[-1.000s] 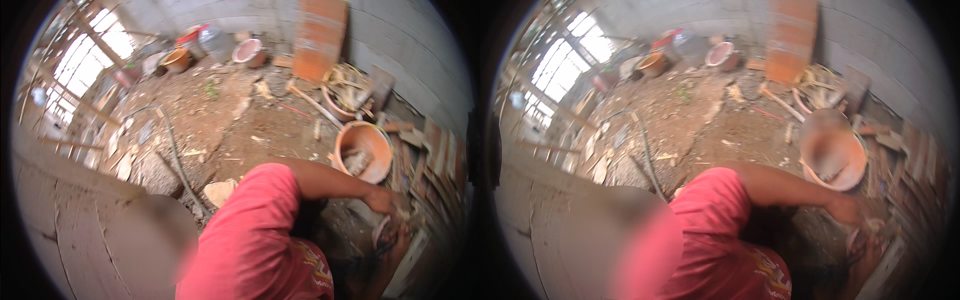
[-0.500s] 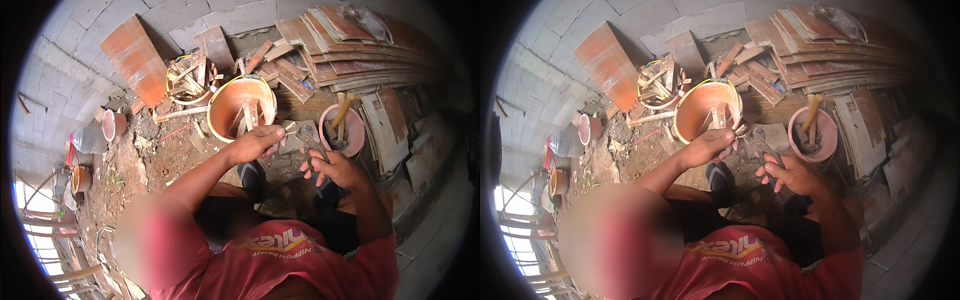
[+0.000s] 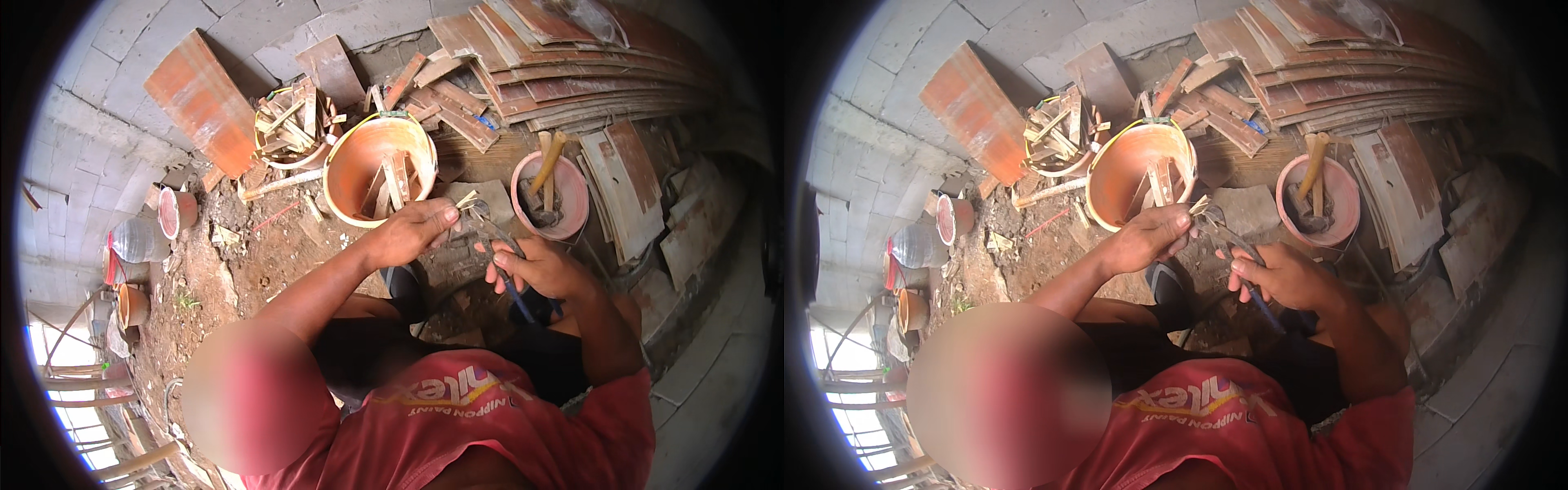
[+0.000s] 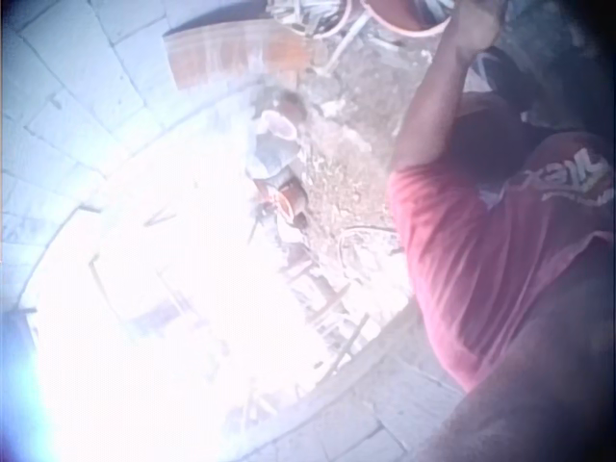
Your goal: The person is shaping small pieces of wood using a chisel and hammer. They repeatedly pick up a piece of wood, position it on a stone block, and strike it with the chisel to carve or shape it. The finished pieces are placed into a bucket.
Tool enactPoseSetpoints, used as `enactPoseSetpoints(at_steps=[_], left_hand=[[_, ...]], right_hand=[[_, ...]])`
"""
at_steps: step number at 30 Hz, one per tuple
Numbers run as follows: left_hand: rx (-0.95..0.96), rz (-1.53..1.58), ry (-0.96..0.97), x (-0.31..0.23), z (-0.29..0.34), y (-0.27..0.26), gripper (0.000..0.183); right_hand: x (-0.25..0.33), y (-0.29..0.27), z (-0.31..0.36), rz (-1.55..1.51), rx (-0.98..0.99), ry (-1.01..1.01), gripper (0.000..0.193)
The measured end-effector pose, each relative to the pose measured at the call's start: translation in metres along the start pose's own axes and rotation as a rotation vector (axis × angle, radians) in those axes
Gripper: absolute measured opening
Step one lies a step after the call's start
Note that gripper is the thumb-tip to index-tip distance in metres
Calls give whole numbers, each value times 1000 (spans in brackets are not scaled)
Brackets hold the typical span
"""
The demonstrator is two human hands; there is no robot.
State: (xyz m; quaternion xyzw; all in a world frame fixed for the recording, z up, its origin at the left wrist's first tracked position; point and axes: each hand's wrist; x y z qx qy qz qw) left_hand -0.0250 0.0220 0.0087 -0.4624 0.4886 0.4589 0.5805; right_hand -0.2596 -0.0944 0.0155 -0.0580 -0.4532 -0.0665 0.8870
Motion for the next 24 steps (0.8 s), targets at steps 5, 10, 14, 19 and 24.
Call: enactPoseSetpoints(at_steps=[5, 10, 14, 19, 24], left_hand=[[32, -267, 67, 0, 5, -1, 45], [144, -283, 3, 2, 16, -6, 37], [196, -313, -15, 1, 21, -7, 37], [358, -485, -38, -2, 26, -6, 35], [483, -641, 11, 3, 21, 1, 31]], right_hand=[[-5, 0, 3, 16, -15, 15, 32], [-13, 2, 1, 62, 63, 219, 33], [-19, 1, 2, 39, 119, 244, 32], [-21, -2, 0, 175, 219, 331, 33], [-18, -7, -5, 391, 300, 333, 36]])
Point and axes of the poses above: each hand's wrist, its own z-axis away from the middle knuckle, its own y-axis out of the palm, x = y × z, and after that the axes turned 12 degrees about y, right-handed
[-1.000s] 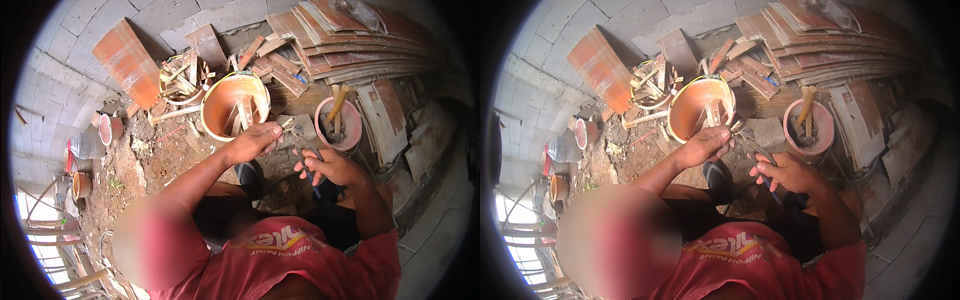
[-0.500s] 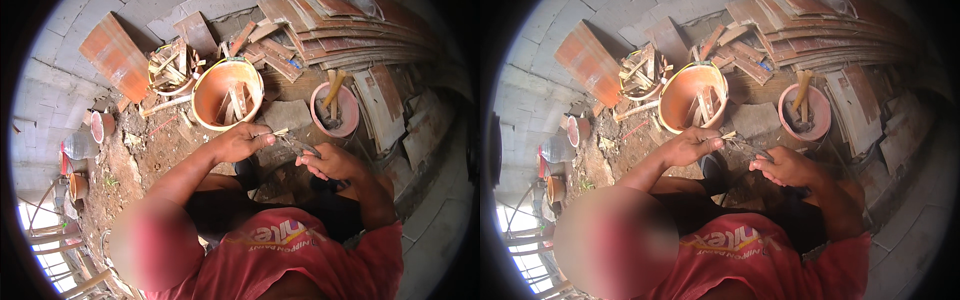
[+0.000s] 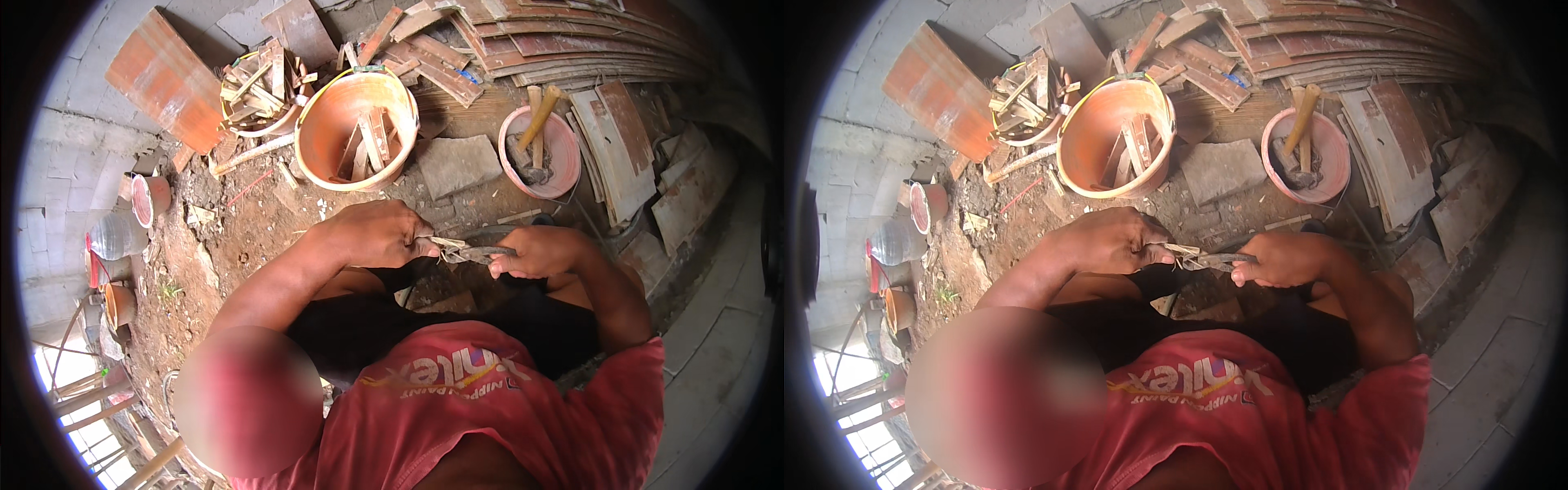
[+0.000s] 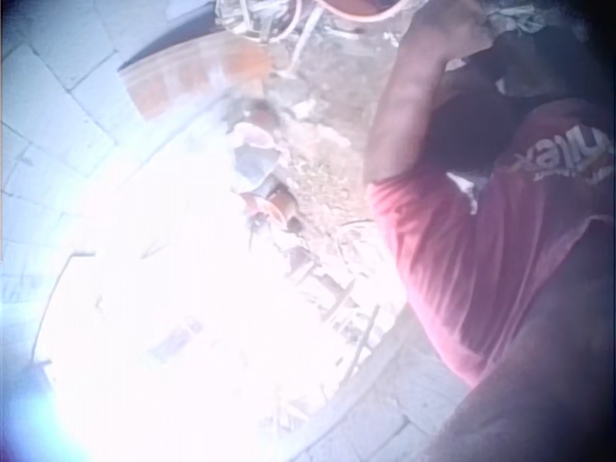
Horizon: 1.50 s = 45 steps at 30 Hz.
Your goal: The person is shaping small pieces of wood using a chisel and hammer. They repeatedly pick up a piece of wood, position it on a stone block, and strike it with the chisel to carve or shape it. The finished pieces are placed into a bucket.
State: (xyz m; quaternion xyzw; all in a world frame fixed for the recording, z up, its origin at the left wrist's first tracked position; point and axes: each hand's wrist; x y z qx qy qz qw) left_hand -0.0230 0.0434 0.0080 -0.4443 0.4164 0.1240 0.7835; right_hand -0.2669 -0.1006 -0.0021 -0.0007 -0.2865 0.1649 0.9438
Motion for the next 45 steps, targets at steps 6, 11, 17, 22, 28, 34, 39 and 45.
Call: enactPoseSetpoints(at_steps=[6, 11, 17, 22, 28, 34, 39, 45], left_hand=[[71, -85, -135, 9, -14, 18, 33], [-647, 176, -304, 45, -6, -2, 41], [-1066, 682, -318, 45, 19, -43, 31], [-1074, 671, -324, 47, 28, -47, 18], [-957, 601, -238, 52, 42, -54, 35], [-975, 441, -272, 45, 55, -56, 27], [-1065, 423, -228, 48, 79, -60, 18], [-1315, 378, -309, 71, 137, -87, 36]], right_hand=[[-16, 12, -26, 167, -178, -57, 39], [-15, 10, -26, -194, -591, -185, 37], [-32, -2, -28, -601, -660, -173, 33], [-87, -42, -46, -53, -955, 298, 26], [-157, -65, -65, 258, -1115, 691, 28], [-136, -56, -77, 231, -1182, 982, 50], [-143, -60, -85, 267, -1328, 927, 48], [-200, -67, -105, 194, -957, 86, 30]])
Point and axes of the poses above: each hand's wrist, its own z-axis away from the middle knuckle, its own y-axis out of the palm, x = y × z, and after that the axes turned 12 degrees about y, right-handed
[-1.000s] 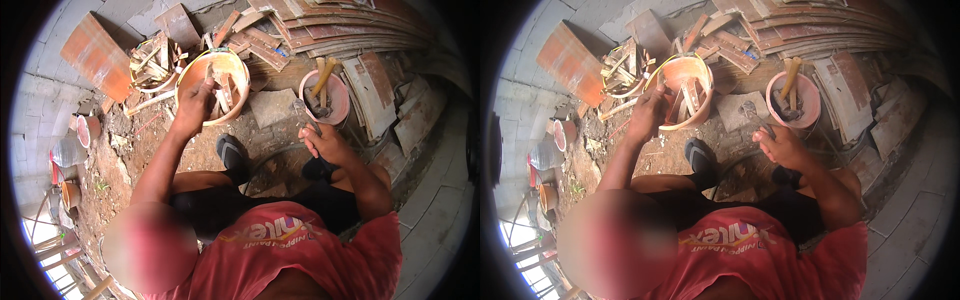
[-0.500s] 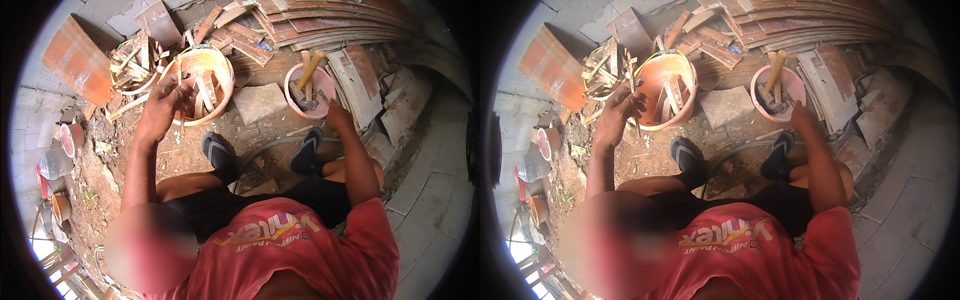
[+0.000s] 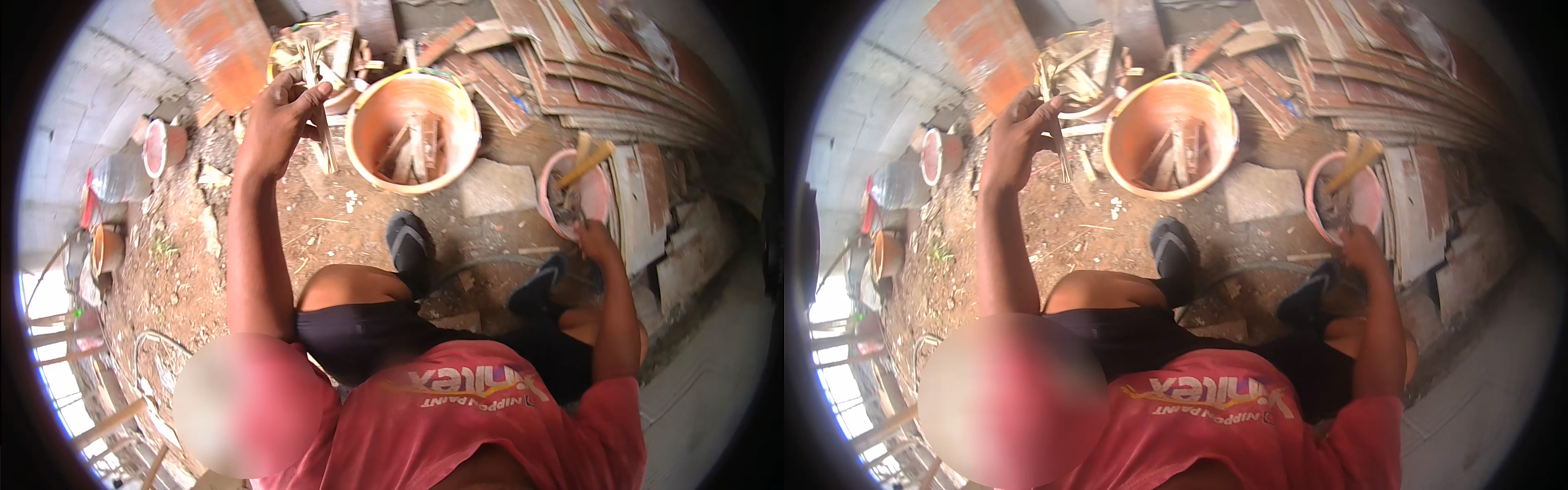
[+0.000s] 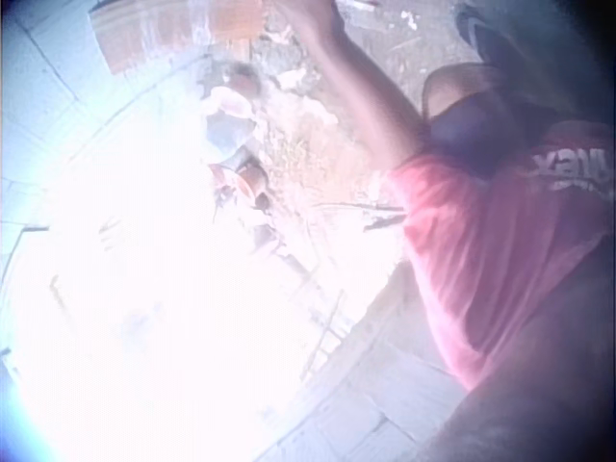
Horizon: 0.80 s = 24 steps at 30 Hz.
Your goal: The person is shaping small pieces of wood using a chisel and hammer. They repeatedly pick up a piece of wood, position it on a stone block, and strike it with the chisel to carve or shape it. The finished pieces are placed into a bucket.
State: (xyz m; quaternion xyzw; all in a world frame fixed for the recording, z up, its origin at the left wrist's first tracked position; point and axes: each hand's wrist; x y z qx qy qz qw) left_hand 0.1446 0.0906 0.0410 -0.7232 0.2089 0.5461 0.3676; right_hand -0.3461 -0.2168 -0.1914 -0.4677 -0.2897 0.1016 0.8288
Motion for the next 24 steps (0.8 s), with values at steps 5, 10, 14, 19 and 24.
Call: enactPoseSetpoints(at_steps=[5, 10, 14, 19, 24], left_hand=[[-106, 10, -205, 84, -38, -49, 26], [-268, -202, -103, 124, -134, -100, 47], [-162, -376, 72, 107, -180, -58, 40], [662, -96, -135, 172, -156, 43, 27], [1024, -946, 316, 290, -111, 110, 23]], right_hand=[[102, 6, 47, -49, 342, 174, 33], [161, 1, 79, -35, 546, 131, 33], [167, -1, 96, -20, 624, 181, 34], [162, 20, 93, -30, 552, 61, 32], [173, 26, 83, 30, 544, 49, 30]])
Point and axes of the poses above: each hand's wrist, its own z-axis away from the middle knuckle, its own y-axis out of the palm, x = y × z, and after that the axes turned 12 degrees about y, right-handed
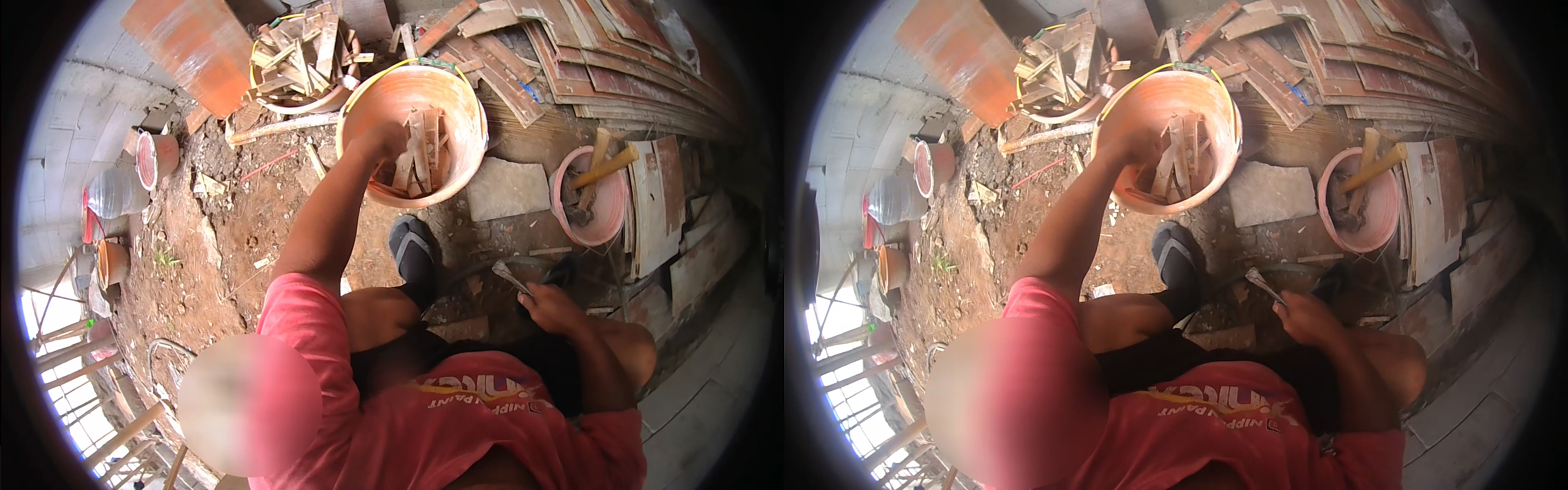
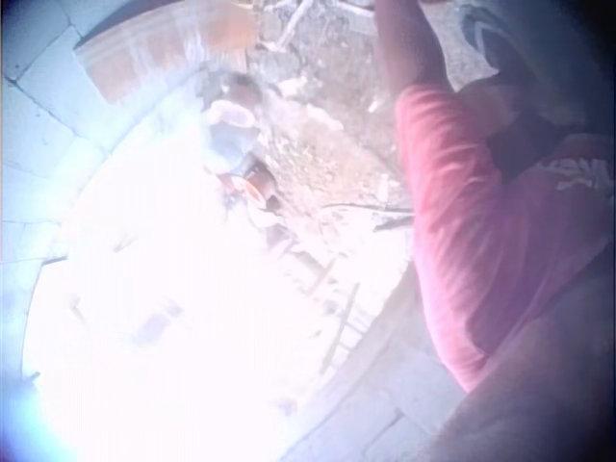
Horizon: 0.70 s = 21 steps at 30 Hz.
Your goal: The person is shaping small pieces of wood using a chisel and hammer. They repeatedly pick up a piece of wood, position it on a stone block, and strike it with the chisel to carve or shape it. The finished pieces are placed into a bucket.
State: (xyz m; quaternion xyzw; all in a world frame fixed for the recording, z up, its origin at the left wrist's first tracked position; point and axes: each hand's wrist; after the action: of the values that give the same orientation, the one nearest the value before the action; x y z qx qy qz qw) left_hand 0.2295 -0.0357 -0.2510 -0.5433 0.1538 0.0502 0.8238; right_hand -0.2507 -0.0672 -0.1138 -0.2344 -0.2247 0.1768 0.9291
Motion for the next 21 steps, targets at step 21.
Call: enactPoseSetpoints(at_steps=[21], left_hand=[[-103, 593, -174, -58, 18, -35, 19]], right_hand=[[-4, -5, 23, -32, -85, -81, 27]])
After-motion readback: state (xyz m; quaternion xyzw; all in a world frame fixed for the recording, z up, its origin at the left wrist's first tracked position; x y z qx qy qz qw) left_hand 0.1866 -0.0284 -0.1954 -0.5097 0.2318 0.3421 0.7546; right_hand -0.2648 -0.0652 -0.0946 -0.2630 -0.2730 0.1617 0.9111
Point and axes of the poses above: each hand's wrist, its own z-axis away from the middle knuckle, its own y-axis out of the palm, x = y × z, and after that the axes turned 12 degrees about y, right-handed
